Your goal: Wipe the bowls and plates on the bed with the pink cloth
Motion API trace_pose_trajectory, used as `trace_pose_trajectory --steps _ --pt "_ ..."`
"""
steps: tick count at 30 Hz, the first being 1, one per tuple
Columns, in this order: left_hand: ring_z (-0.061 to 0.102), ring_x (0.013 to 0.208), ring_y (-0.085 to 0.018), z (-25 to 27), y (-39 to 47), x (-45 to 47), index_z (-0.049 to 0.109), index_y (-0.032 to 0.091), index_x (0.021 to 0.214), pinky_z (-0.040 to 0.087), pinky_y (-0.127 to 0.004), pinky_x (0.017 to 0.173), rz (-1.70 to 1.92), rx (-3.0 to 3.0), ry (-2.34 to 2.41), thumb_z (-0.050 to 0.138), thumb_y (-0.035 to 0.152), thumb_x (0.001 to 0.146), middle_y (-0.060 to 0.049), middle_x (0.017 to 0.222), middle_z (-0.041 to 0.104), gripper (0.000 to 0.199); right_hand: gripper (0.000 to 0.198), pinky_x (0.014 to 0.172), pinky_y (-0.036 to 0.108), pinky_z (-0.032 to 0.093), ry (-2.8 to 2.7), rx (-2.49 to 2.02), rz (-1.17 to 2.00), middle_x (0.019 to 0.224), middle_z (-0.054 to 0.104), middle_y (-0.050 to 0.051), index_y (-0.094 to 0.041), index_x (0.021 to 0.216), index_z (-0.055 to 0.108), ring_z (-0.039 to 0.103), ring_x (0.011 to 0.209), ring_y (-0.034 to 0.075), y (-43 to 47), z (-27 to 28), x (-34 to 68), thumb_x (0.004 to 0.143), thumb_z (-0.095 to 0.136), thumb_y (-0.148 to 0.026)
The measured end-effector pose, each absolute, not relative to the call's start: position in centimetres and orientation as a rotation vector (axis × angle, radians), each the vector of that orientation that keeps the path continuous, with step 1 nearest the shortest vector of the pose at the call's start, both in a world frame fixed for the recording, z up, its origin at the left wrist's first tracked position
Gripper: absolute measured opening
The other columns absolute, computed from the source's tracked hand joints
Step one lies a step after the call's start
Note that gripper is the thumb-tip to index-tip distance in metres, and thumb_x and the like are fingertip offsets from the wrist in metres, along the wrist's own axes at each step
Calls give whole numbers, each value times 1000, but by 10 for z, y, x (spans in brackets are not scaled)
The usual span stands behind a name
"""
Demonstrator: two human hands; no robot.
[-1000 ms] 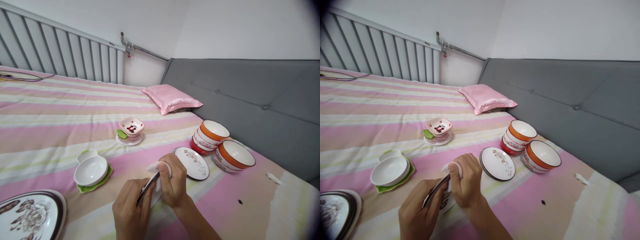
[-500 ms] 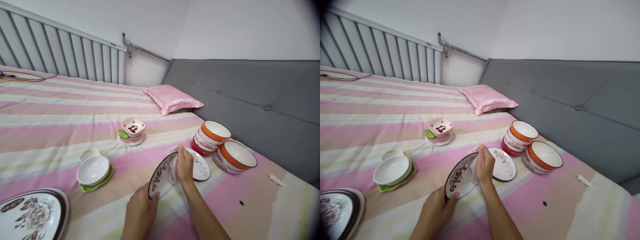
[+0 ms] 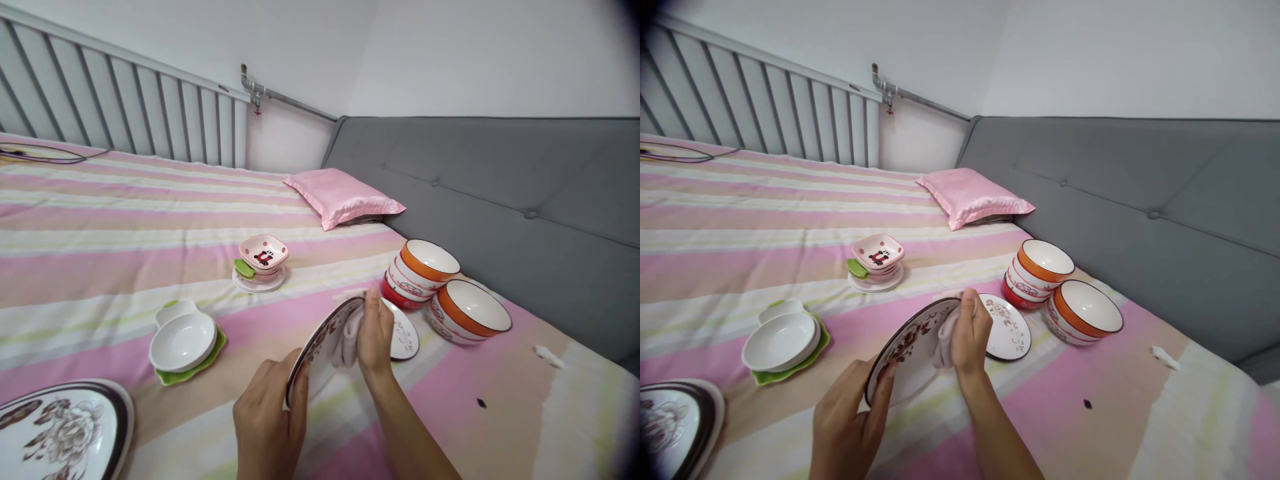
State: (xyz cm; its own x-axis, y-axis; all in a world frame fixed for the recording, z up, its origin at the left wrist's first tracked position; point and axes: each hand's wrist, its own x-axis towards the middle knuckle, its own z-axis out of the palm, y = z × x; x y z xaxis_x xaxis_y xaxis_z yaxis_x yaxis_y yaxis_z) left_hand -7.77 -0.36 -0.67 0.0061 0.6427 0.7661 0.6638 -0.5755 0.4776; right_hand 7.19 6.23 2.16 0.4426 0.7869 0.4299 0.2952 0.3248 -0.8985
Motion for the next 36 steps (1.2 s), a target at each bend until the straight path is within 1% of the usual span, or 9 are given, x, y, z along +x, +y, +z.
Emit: trace_pose_trajectory --steps 4,8,10,14,21,24,28,33,36 --pt "43 57 -9 3 -5 -80 59 13 92 36 -22 56 -1715 -2163 -1358 59 5 79 0 63 51 15 47 51 22 33 -1159 -1259 354 50 42 -4 -19 62 45 42 50 11 56 27 68 92 31 -51" --pt "42 56 -10 5 -4 -82 59 14 93 34 -23 55 -1746 -2169 -1345 58 4 80 1 61 50 16 47 51 23 32 -1204 -1266 247 51 40 -4 -19 61 43 39 50 10 51 34 67 93 31 -50" --pt "42 56 -11 4 -4 -82 59 15 95 34 -23 54 -1761 -2180 -1325 57 4 81 1 61 51 18 46 53 23 32 -1229 -1252 213 53 41 -4 -18 62 46 40 52 11 49 36 67 94 30 -47" --pt "43 57 -11 1 -4 -82 60 15 96 35 -24 55 -1759 -2210 -1341 55 6 82 1 61 50 17 40 60 26 36 -1363 -1183 159 61 51 0 -17 70 55 48 60 13 44 39 65 94 32 -39" --pt "47 56 -12 -8 1 -84 60 17 96 37 -24 54 -1567 -2302 -1345 54 14 85 1 61 54 13 31 66 29 34 -1713 -983 67 69 54 2 -18 71 57 48 69 14 38 39 53 93 36 -22" --pt "49 57 -12 -10 2 -84 61 18 95 37 -23 55 -1539 -2307 -1370 54 16 86 1 62 55 12 28 65 30 33 -1790 -956 42 67 54 3 -17 71 55 46 67 15 36 39 50 91 39 -24" --pt "48 56 -12 -10 2 -83 61 18 91 36 -23 54 -1513 -2294 -1379 53 17 86 2 60 54 9 32 64 31 32 -1883 -958 12 65 53 4 -16 68 54 45 67 15 33 41 47 92 38 -31" --pt "46 53 -11 -10 1 -83 55 18 73 34 -22 50 -1489 -2251 -1412 51 15 85 2 57 49 14 33 64 31 31 -1988 -943 -32 64 52 3 -17 67 52 44 66 15 30 44 42 91 37 -34" --pt "45 52 -11 -11 2 -83 51 19 69 33 -21 48 -1485 -2240 -1413 50 15 84 3 56 47 16 34 63 30 30 -2011 -940 -54 62 51 3 -17 65 50 43 65 14 28 46 40 92 37 -34"
